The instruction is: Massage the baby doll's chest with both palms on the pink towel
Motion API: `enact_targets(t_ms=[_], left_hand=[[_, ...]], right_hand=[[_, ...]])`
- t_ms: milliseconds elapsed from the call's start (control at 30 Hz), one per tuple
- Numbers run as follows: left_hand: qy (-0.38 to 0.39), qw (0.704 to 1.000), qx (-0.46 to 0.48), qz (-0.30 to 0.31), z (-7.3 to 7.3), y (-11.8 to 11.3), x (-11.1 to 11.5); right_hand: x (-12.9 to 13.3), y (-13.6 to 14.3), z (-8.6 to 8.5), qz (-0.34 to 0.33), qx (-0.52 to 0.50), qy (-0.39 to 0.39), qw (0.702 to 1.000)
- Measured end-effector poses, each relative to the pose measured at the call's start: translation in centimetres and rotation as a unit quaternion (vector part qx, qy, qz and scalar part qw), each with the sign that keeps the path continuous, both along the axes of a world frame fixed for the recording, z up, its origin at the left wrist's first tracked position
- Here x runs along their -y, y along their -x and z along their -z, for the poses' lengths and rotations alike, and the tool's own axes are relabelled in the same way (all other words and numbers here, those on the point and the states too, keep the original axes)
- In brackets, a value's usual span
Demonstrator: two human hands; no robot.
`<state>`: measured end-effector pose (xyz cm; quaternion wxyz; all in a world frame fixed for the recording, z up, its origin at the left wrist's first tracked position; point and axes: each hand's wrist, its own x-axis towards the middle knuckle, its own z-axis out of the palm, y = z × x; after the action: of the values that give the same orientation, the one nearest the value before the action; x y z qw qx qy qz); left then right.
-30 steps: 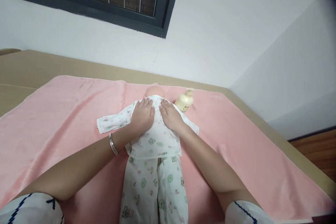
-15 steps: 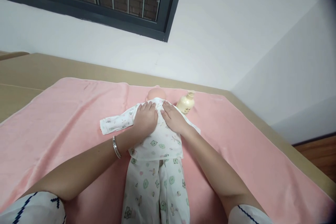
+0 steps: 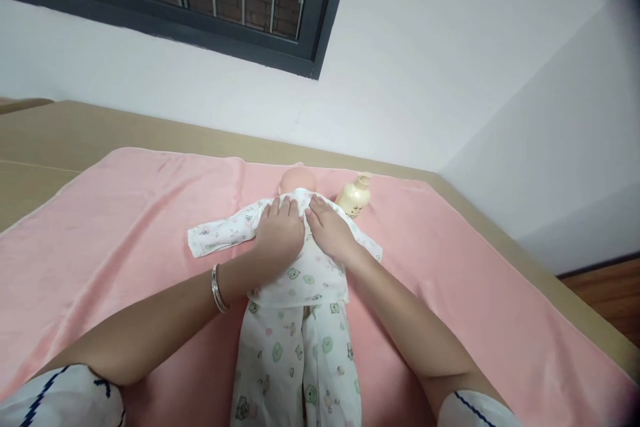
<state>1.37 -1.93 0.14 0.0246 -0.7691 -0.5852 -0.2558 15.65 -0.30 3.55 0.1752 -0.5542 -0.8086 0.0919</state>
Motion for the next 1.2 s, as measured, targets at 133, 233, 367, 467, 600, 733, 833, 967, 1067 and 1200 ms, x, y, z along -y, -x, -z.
enact_targets(t_ms=[133,233,367,467,600,733,833,967,1067,1200], left_hand=[[0.006,1.0,0.01,0.022,-0.4,0.2,-0.2],[0.059,0.997,0.032,0.028,-1.1,1.3,-2.0],[0.063,0.997,0.039,0.003,-1.0,1.5,-2.5],[0.014,0.999,0.027,-0.01,-0.4,0.5,-0.8],[0.002,1.0,0.024,0.006,-0.2,-0.5,0.9],[0.044,0.997,0.046,0.037,-0.7,0.5,-0.6],[0.063,0.995,0.069,0.026,-0.6,1.3,-2.1],[0.034,0.995,0.096,0.016,0.2,1.2,-2.4],[0.01,0.992,0.128,0.015,0.8,1.0,-2.2],[-0.012,0.986,0.164,0.021,1.2,1.1,-2.1]], right_hand=[[-0.2,0.1,0.3,0.009,-0.005,-0.003,1.0],[1.5,0.9,-0.1,-0.001,0.014,-0.016,1.0],[2.0,0.7,-0.5,-0.004,0.002,-0.015,1.0],[0.3,0.0,-0.3,0.004,-0.039,-0.007,0.999],[-0.4,0.1,0.0,0.02,-0.021,-0.016,0.999],[2.1,1.3,-0.5,0.016,0.009,-0.031,0.999],[3.2,1.5,-0.7,0.0,0.004,-0.033,0.999],[1.6,0.7,-0.1,-0.004,-0.04,-0.033,0.999],[0.0,0.0,0.5,-0.01,-0.058,-0.037,0.998],[-0.2,-0.3,0.1,-0.035,-0.076,-0.029,0.996]])
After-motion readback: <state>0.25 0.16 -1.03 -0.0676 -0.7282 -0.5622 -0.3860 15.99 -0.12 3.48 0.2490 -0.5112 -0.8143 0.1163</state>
